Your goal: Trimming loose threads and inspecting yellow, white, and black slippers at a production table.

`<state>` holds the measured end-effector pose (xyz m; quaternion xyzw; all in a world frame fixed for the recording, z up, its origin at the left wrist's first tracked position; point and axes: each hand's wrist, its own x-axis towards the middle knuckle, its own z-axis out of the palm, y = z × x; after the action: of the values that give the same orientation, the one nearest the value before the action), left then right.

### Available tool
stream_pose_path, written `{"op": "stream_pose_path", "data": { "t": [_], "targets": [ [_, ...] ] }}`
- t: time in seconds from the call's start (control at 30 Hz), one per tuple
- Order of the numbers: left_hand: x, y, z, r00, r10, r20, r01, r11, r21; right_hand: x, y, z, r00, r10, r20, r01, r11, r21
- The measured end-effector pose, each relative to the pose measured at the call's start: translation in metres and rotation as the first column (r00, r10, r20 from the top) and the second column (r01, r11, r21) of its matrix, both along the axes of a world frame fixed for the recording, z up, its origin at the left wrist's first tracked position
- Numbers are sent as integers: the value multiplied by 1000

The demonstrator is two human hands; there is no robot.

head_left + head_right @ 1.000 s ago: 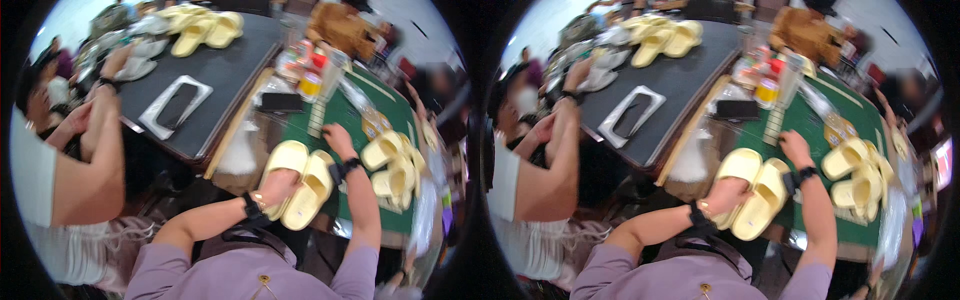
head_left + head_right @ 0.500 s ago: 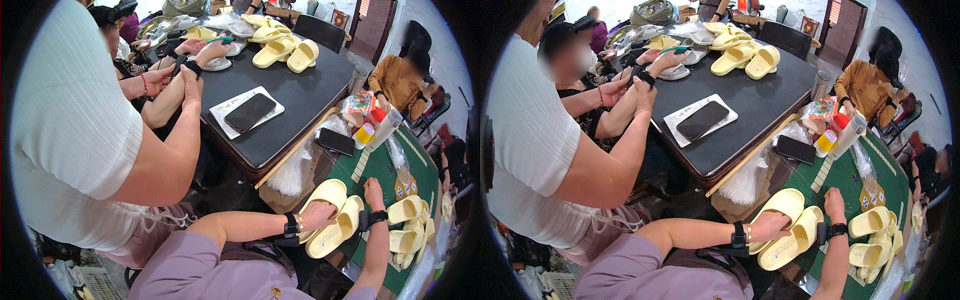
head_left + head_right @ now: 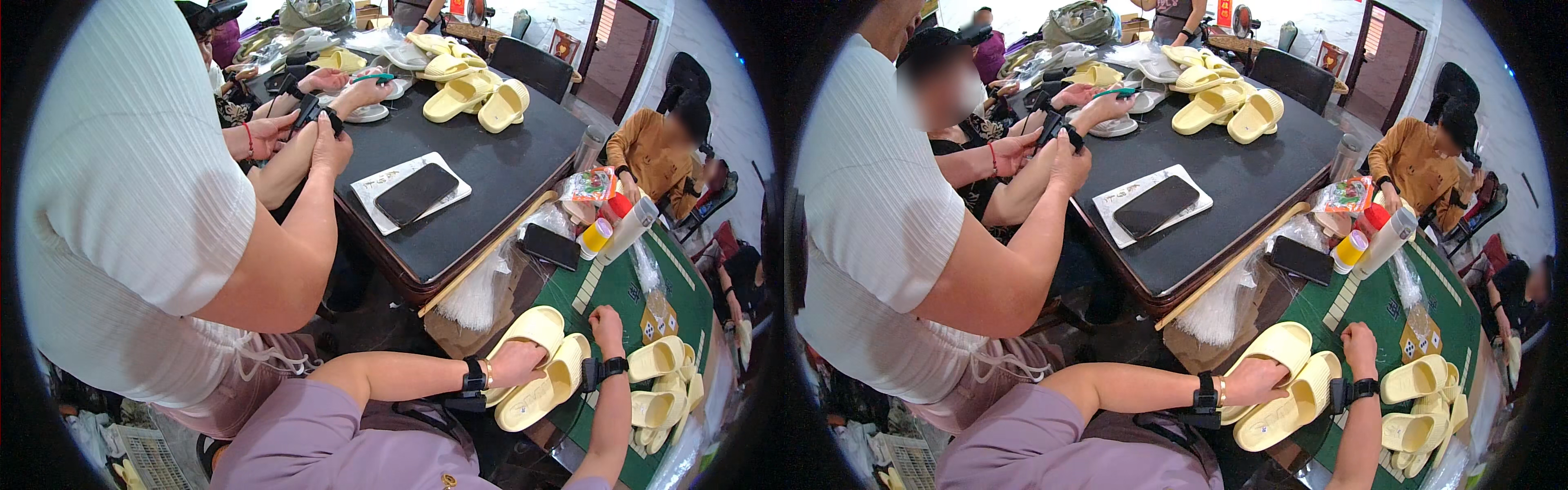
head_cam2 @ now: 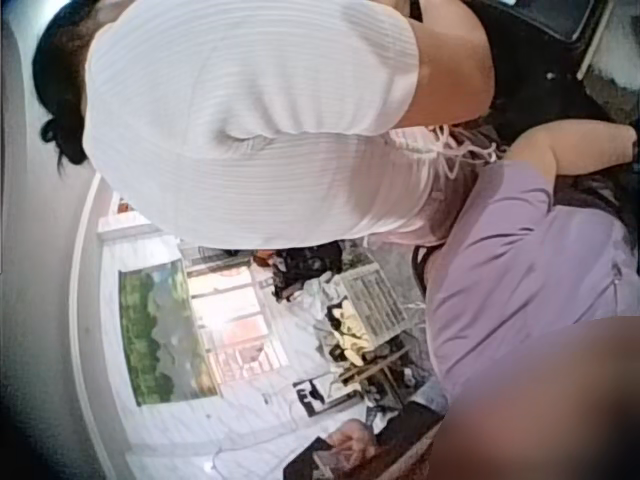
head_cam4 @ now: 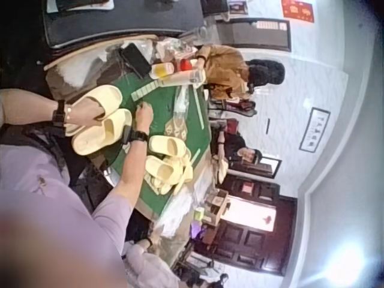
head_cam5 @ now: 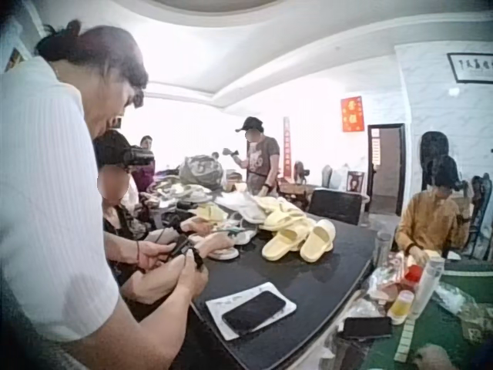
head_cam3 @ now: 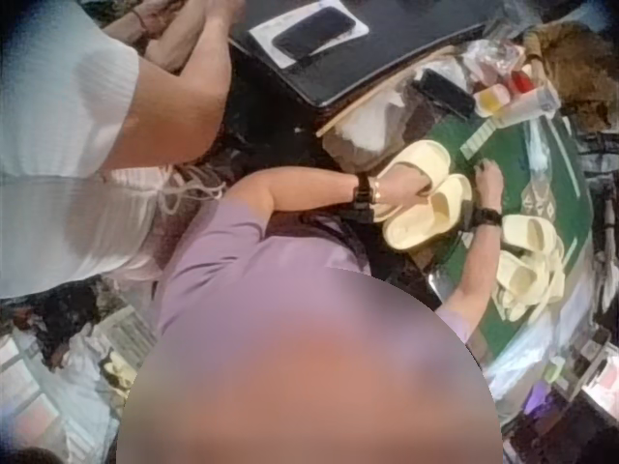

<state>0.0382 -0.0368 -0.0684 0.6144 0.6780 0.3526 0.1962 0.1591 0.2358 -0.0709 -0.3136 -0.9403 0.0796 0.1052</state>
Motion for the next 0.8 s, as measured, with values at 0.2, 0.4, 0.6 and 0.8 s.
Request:
{"op": "stream_pose_path", "data": {
  "t": [0.2,0.4,0.6,0.8],
  "targets": [
    [-2,-2,0,1000,7,-11,-7,1000,21,-1,2,-7,998,46,34,-48,997,58],
    [2,-1,-2,1000,17,14,-17,1000,17,11,11,-5,998,-5,-65,5,1000,12],
    [5,15,-5,1000,0,24,3,994,-114,50,30,29,891,-135,-433,225,960,165],
    [-1,8,7,999,53,2,-52,993,-104,60,2,64,776,-264,-572,322,947,-1]
  ]
}}
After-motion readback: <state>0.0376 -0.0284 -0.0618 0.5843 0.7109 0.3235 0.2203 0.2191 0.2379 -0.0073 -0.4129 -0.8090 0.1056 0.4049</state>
